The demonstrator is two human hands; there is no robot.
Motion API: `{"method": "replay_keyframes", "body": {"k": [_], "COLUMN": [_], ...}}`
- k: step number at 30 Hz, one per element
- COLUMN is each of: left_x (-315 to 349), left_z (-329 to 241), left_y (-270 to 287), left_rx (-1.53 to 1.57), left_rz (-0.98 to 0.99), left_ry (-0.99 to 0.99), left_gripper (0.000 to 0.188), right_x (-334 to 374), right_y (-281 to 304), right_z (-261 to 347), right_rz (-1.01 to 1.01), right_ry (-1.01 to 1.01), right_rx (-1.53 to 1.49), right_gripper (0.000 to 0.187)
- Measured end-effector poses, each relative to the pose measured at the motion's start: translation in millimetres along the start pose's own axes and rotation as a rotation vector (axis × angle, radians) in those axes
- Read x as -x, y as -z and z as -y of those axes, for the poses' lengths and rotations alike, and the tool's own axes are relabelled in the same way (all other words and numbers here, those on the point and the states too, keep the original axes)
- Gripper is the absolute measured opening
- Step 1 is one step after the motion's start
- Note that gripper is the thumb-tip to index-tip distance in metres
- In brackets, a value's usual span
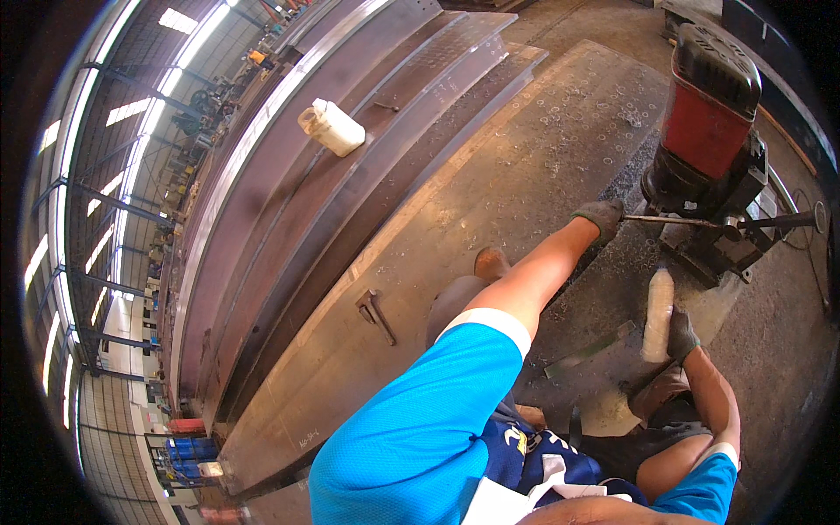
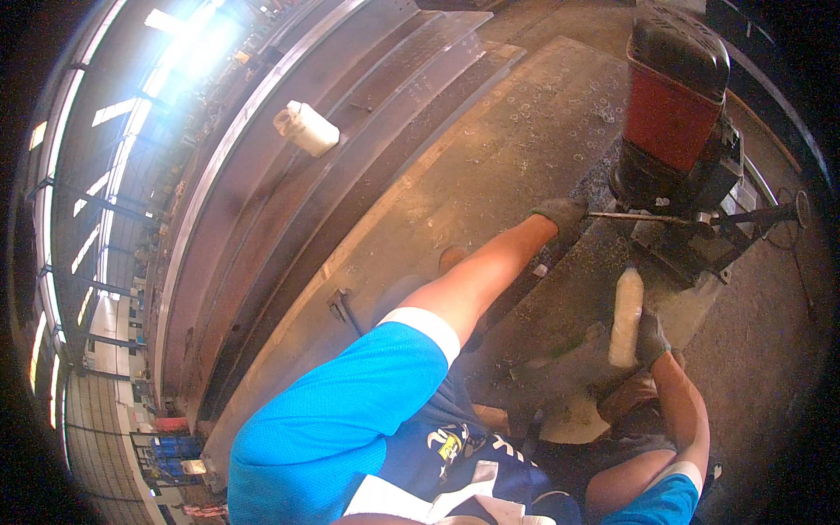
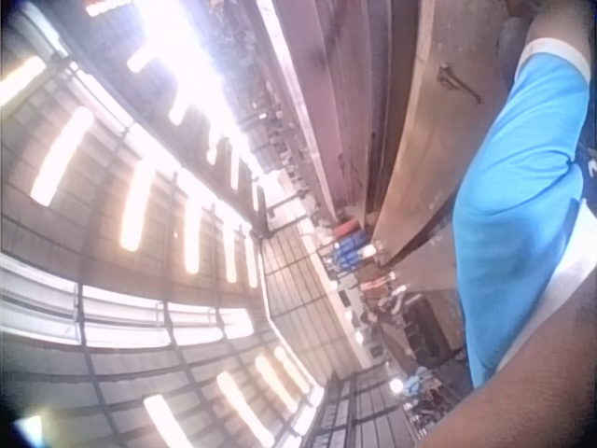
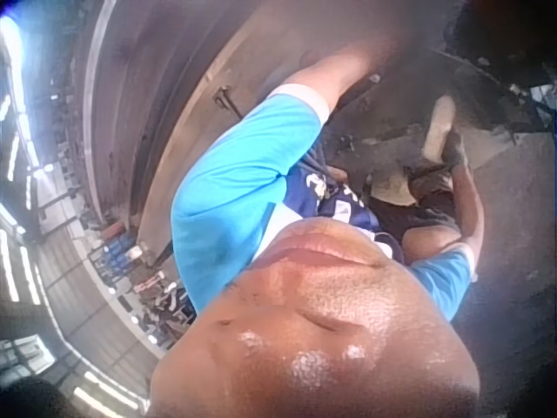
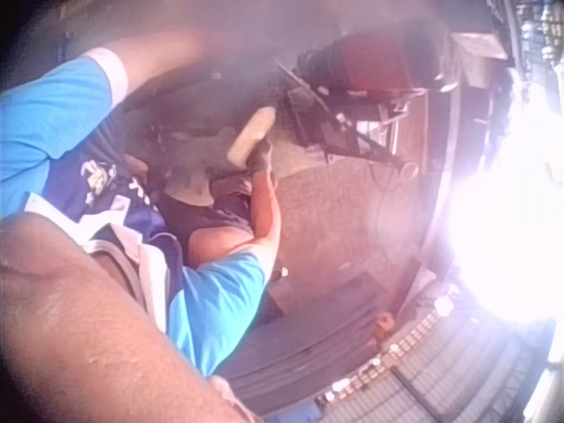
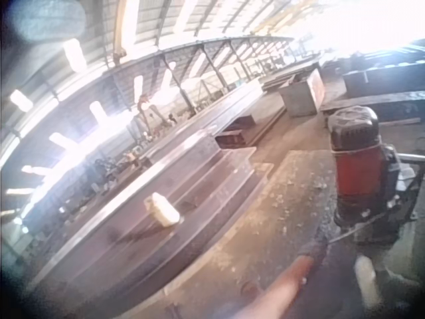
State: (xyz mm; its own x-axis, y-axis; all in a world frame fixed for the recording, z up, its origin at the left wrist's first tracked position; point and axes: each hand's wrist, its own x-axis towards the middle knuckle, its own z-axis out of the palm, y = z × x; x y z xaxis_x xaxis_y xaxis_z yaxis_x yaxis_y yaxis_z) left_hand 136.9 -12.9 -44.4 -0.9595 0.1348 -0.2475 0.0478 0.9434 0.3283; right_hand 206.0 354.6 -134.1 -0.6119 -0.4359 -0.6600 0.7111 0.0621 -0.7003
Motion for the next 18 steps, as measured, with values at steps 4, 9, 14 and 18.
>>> {"method": "replay_keyframes", "body": {"k": [4,9,14,18], "left_x": [1.5,4.3,3.5,1.5], "left_z": [-1.7,-3.8,-4.0,-4.1], "left_y": [1.9,2.9,0.6,-1.1], "left_rx": [0.000,0.016,0.030,0.039], "left_rz": [0.025,0.011,-0.033,0.008], "left_ry": [0.022,0.032,0.030,0.066], "left_gripper": [0.035,0.034,0.035,0.035], "right_x": [-8.4,-3.5,-0.7,0.4], "right_y": [5.9,7.1,5.2,6.7], "right_z": [-3.7,-6.5,-3.2,-3.6], "right_rz": [0.017,0.011,0.034,0.036], "right_ry": [-0.025,0.041,0.202,-0.058], "right_rx": [-0.012,0.102,0.415,-0.033], "right_gripper": [0.041,0.038,0.036,0.046]}}
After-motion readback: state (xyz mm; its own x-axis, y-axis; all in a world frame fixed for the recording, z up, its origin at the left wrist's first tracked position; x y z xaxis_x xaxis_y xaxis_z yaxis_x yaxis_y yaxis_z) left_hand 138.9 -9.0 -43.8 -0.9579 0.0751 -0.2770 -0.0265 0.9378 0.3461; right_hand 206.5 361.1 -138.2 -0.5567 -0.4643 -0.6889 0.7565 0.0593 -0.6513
